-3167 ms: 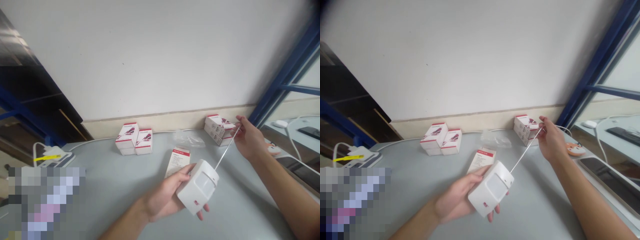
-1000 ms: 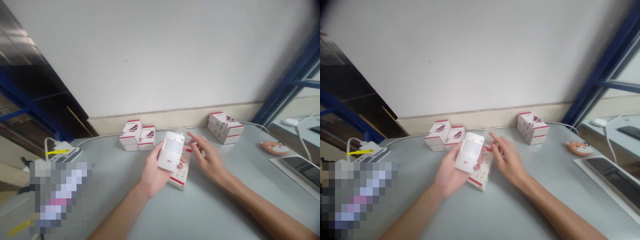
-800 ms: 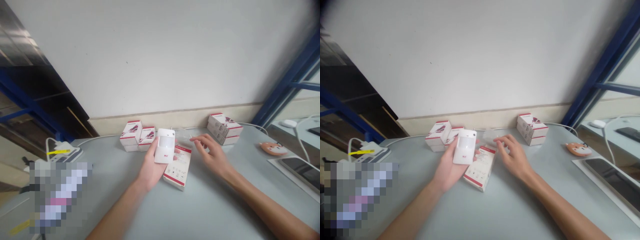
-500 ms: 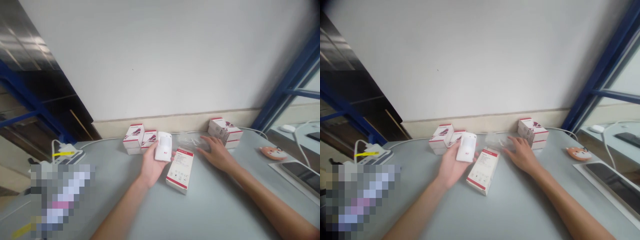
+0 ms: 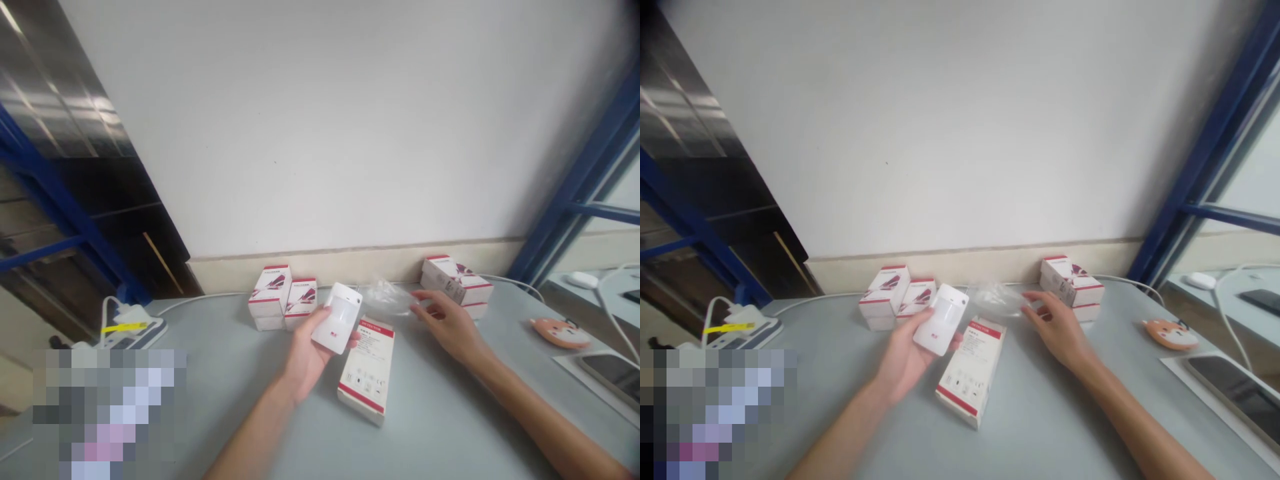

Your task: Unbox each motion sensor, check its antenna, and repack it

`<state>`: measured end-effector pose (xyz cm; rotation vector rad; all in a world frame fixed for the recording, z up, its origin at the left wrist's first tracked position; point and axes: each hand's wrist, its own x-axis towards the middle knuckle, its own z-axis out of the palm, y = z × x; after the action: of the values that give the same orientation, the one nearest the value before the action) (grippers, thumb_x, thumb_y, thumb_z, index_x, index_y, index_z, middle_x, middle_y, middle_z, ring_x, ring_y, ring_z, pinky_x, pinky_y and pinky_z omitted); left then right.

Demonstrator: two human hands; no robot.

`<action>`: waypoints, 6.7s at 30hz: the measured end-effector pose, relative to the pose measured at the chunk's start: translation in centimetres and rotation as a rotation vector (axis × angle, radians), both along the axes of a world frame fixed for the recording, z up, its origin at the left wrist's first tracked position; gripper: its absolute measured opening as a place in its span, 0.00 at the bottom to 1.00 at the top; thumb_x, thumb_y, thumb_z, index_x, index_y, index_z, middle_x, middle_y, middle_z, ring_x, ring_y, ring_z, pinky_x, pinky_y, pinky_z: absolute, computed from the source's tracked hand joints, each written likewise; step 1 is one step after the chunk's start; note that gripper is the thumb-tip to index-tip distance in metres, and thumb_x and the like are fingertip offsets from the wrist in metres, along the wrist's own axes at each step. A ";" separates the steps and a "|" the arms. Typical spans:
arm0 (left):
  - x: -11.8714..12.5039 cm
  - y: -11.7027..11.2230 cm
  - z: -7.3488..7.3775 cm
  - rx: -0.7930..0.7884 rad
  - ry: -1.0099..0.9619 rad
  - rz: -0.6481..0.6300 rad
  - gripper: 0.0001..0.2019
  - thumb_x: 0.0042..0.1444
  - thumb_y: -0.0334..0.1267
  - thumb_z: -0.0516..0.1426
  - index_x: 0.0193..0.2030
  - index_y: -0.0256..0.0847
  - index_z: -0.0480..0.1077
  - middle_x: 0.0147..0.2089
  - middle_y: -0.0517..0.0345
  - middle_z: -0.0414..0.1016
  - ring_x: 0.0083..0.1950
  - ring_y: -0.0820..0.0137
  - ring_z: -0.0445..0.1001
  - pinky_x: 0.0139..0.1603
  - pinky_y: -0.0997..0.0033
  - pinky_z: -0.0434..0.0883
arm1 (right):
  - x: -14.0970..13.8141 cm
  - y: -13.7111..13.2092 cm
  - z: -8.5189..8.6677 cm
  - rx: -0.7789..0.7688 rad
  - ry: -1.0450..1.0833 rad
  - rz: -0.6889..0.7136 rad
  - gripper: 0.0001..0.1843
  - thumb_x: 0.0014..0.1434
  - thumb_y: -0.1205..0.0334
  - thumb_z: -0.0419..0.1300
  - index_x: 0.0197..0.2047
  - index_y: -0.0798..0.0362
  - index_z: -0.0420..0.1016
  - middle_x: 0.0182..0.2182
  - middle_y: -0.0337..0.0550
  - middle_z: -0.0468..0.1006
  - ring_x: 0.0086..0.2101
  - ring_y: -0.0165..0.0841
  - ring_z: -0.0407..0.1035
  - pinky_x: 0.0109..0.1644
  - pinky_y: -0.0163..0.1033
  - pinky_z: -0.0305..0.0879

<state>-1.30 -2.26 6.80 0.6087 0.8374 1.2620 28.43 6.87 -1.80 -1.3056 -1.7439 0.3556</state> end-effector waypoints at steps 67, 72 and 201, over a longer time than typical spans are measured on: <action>0.6 -1.5 -0.4 0.581 0.880 -0.220 0.26 0.63 0.50 0.66 0.66 0.49 0.69 0.65 0.48 0.73 0.66 0.54 0.69 0.67 0.59 0.65 | -4.1 -6.7 5.1 -0.131 -0.152 0.580 0.19 0.72 0.47 0.59 0.61 0.40 0.81 0.61 0.50 0.76 0.59 0.52 0.72 0.65 0.58 0.68; 1.3 -1.1 -1.2 0.493 0.939 -0.188 0.19 0.64 0.53 0.64 0.55 0.46 0.74 0.54 0.53 0.78 0.58 0.57 0.74 0.59 0.62 0.69 | -4.1 -6.8 5.1 -0.080 -0.124 0.561 0.25 0.70 0.50 0.63 0.68 0.39 0.73 0.62 0.51 0.74 0.61 0.52 0.69 0.64 0.56 0.69; 0.2 -2.5 1.5 0.422 0.487 -0.440 0.37 0.64 0.49 0.67 0.75 0.51 0.58 0.55 0.45 0.82 0.52 0.57 0.85 0.56 0.54 0.78 | -5.5 -8.4 6.9 -0.299 0.383 0.180 0.26 0.74 0.40 0.54 0.30 0.48 0.61 0.24 0.35 0.65 0.26 0.30 0.57 0.29 0.35 0.56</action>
<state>-1.07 -4.71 8.27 1.3995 0.7719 0.8917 22.93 -1.51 5.12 -1.1900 -1.5196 0.9364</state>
